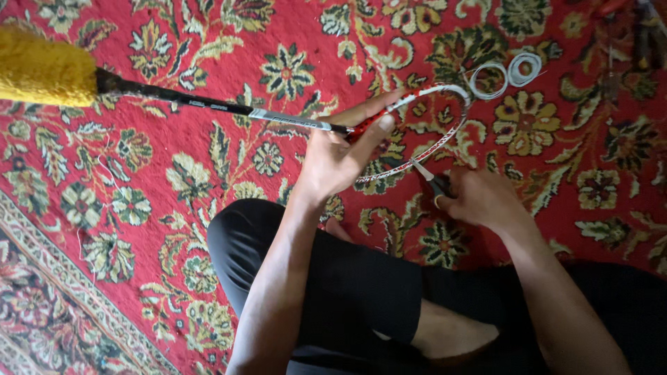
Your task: The person sits on a carpet and uses a pair of scissors to cut the white strings on a badminton racket frame. After cutting the strings, the person gathers the cut pieces and coils them into loops on the floor.
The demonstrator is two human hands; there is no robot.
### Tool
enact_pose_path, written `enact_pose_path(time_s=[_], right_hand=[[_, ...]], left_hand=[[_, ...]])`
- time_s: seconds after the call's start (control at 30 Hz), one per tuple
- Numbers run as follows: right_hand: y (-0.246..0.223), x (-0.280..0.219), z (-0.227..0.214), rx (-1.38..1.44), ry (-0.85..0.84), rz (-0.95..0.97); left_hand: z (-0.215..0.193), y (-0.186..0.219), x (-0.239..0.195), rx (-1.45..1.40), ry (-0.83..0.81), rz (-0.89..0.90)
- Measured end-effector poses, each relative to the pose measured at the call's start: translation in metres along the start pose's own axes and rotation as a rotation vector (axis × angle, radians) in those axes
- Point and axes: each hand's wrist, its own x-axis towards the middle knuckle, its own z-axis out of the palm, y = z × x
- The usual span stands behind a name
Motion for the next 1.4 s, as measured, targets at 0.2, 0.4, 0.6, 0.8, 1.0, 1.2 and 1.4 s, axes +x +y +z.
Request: enact_pose_path(time_s=[0.2, 0.4, 0.6, 0.8, 1.0, 1.2, 1.4], right_hand=[[0.011, 0.005, 0.009, -0.007, -0.035, -0.012], [0.006, -0.014, 0.004, -0.042, -0.043, 0.027], [0.015, -0.006, 0.014, -0.047, -0.027, 0.017], [0.010, -0.006, 0.010, -0.002, -0.032, -0.052], [0.023, -0.027, -0.003, 0.135, 0.017, 0.021], [0.042, -0.019, 0.017, -0.017, -0.107, 0.028], [0.017, -0.049, -0.029, 0.020, -0.176, 0.095]], left_hand=[[-0.007, -0.007, 0.005, 0.048, 0.004, -0.026], [-0.004, 0.002, 0.000, 0.053, 0.005, -0.080], [-0.006, 0.003, -0.004, 0.073, 0.024, -0.058], [-0.005, 0.006, 0.000, 0.083, 0.033, -0.056], [0.000, 0.010, -0.011, 0.016, 0.025, -0.126], [0.008, -0.001, -0.017, -0.003, -0.014, -0.126], [0.018, 0.010, -0.013, 0.009, -0.062, -0.099]])
